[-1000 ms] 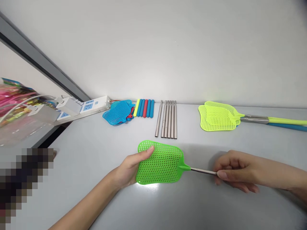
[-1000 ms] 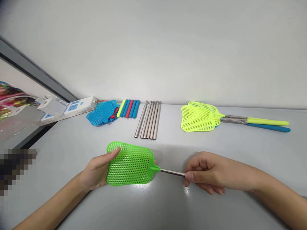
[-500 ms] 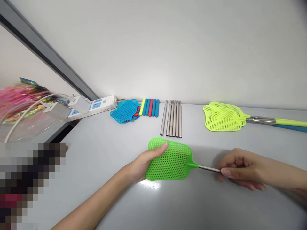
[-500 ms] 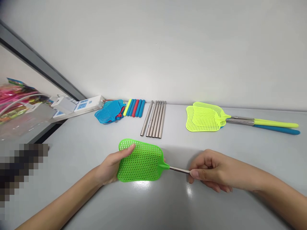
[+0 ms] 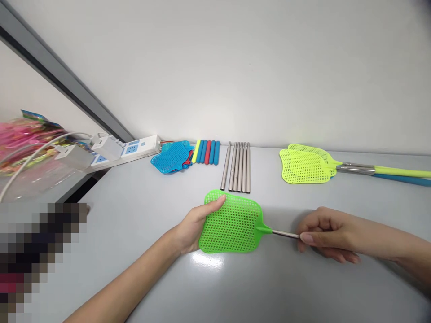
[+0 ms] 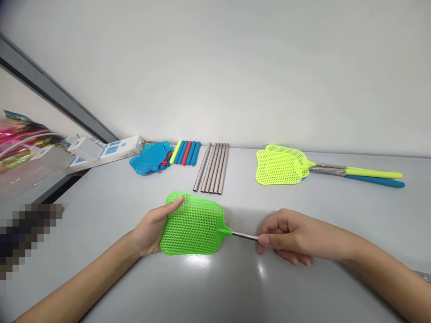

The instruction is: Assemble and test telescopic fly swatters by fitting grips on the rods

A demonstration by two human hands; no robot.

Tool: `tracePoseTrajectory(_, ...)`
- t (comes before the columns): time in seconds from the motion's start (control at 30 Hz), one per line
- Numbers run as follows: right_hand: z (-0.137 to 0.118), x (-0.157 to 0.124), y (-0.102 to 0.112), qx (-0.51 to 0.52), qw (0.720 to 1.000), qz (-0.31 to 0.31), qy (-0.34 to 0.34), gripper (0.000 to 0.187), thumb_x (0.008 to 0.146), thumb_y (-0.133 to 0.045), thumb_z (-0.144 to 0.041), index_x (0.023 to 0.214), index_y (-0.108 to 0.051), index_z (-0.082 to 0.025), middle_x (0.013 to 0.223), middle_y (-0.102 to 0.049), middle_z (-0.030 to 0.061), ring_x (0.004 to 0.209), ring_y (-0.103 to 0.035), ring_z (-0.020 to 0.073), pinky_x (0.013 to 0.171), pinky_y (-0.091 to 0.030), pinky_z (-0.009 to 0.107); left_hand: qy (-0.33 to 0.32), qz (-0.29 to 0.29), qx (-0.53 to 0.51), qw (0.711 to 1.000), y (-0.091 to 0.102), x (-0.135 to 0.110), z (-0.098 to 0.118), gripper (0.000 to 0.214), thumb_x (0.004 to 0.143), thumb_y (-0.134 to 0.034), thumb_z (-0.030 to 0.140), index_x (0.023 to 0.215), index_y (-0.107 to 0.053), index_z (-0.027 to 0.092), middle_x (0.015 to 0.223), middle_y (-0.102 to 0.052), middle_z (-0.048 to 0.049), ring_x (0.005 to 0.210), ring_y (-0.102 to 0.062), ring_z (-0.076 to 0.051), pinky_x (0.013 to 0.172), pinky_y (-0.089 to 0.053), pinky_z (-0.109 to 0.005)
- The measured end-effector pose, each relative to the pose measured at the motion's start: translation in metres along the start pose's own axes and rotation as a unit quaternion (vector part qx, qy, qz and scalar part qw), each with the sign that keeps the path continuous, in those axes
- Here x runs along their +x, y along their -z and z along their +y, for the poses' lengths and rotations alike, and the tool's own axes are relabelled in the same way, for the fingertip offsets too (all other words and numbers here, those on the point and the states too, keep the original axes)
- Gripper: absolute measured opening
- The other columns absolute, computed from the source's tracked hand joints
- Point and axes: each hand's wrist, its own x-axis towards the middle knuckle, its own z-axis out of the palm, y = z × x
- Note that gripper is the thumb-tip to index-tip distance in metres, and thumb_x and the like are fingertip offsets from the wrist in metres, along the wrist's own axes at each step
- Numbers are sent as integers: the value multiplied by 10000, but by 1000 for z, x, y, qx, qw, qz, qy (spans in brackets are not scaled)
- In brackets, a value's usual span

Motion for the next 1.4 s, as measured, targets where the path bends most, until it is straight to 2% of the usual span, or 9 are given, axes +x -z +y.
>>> tracePoseTrajectory(0.33,0,0,0,5,1000,2,4,359,814,-479,-466,832,-607,-131,443,-409,-65,340,-316,29,318,-260,124,-5,-7,-16,1000,2,1,0,389,808,-468,378,1022,-589,77,1023,-619,-147,1032,-532,-285,924,-345,-408)
tracePoseTrajectory(0.57,2,1,-1,12,1000,8,2,352,811,-487,-468,830,-604,-137,437,-407,-67,332,-314,26,311,-268,115,-14,-18,-26,999,5,2,1,391,825,-425,385,1023,-579,85,1012,-618,-139,1017,-537,-269,927,-330,-391)
tracePoseTrajectory(0.8,7,3,-1,13,1000,9,1,371,816,-471,-484,849,-599,-138,437,-423,-67,307,-304,18,294,-268,107,33,-87,-39,995,2,5,7,591,833,-285,524,1083,-551,59,1078,-583,-161,1097,-473,-278,964,-263,-395)
tracePoseTrajectory(1.03,3,2,-2,4,1000,16,-6,388,803,-473,-502,838,-601,-137,437,-424,-68,302,-306,20,293,-271,111,59,-74,-34,995,0,5,8,873,719,-180,743,1093,-549,46,1101,-566,-172,1112,-448,-307,977,-249,-403)
tracePoseTrajectory(1.2,-5,0,-2,0,1000,17,-11,373,811,-476,-489,834,-598,-137,439,-434,-65,303,-304,18,304,-272,114,69,-76,-24,994,-1,6,9,882,714,-156,752,1085,-557,59,1109,-563,-166,1110,-450,-302,973,-259,-400)
tracePoseTrajectory(1.4,0,1,-2,6,1000,20,-8,381,805,-480,-500,834,-598,-139,439,-436,-65,297,-307,16,292,-266,109,68,-75,-20,995,1,6,10,826,725,-207,735,1018,-597,68,1027,-604,-150,1043,-502,-285,927,-311,-371)
